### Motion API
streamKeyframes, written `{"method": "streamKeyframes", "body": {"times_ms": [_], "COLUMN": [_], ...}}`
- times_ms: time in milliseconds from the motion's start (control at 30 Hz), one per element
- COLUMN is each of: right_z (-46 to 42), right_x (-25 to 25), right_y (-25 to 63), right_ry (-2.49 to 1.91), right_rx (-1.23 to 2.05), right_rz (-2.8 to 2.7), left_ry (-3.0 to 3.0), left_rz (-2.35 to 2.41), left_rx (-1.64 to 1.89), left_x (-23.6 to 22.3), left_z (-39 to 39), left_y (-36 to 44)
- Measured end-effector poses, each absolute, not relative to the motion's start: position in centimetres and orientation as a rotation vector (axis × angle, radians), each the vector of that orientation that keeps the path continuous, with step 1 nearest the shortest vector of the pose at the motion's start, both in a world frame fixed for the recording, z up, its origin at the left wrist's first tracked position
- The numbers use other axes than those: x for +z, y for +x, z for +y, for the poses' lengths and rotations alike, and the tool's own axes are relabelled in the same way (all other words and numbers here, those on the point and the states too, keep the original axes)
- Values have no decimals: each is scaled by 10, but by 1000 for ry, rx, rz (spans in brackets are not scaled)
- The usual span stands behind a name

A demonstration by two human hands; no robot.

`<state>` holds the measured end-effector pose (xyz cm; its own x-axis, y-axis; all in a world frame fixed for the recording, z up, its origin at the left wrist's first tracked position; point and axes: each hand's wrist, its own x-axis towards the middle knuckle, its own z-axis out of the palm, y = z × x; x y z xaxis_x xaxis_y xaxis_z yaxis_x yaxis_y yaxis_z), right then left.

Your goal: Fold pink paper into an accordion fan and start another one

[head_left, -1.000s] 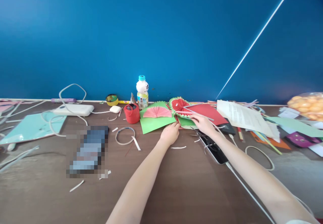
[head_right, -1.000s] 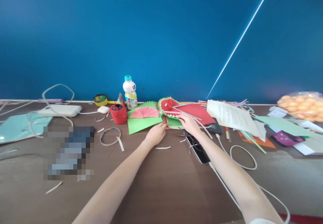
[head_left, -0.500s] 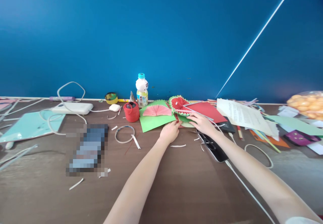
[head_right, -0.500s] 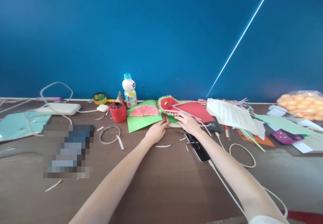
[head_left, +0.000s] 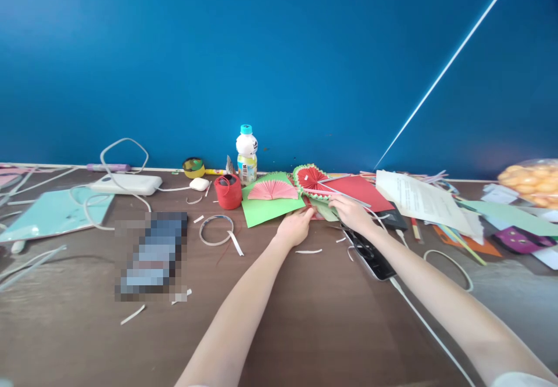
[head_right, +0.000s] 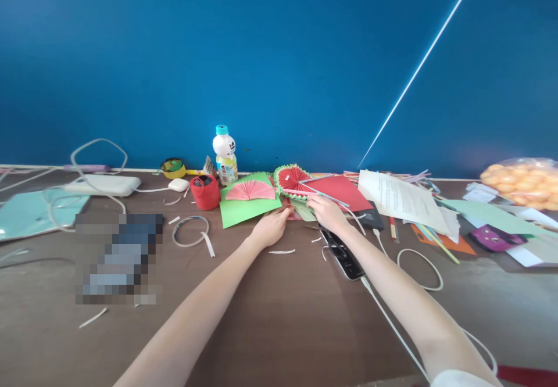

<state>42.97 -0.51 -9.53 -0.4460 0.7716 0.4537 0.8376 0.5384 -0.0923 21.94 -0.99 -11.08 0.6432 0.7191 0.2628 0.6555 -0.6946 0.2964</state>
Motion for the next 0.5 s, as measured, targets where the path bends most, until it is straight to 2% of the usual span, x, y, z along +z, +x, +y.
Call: {"method": "streamKeyframes", "body": {"times_ms": [200, 500], "right_z": [-13, -12], "right_x": [-88, -86], "right_y": [428, 426], "right_ry": [-1339, -1387], "right_rx": [19, 115], "right_rz": [-2367, -2325], "left_ry": [2676, 2650], "left_rz": [1121, 1186], "left_rx": [493, 536], "left_x": [-112, -113], "left_z": [-8, -9], "left_y": [221, 221]}}
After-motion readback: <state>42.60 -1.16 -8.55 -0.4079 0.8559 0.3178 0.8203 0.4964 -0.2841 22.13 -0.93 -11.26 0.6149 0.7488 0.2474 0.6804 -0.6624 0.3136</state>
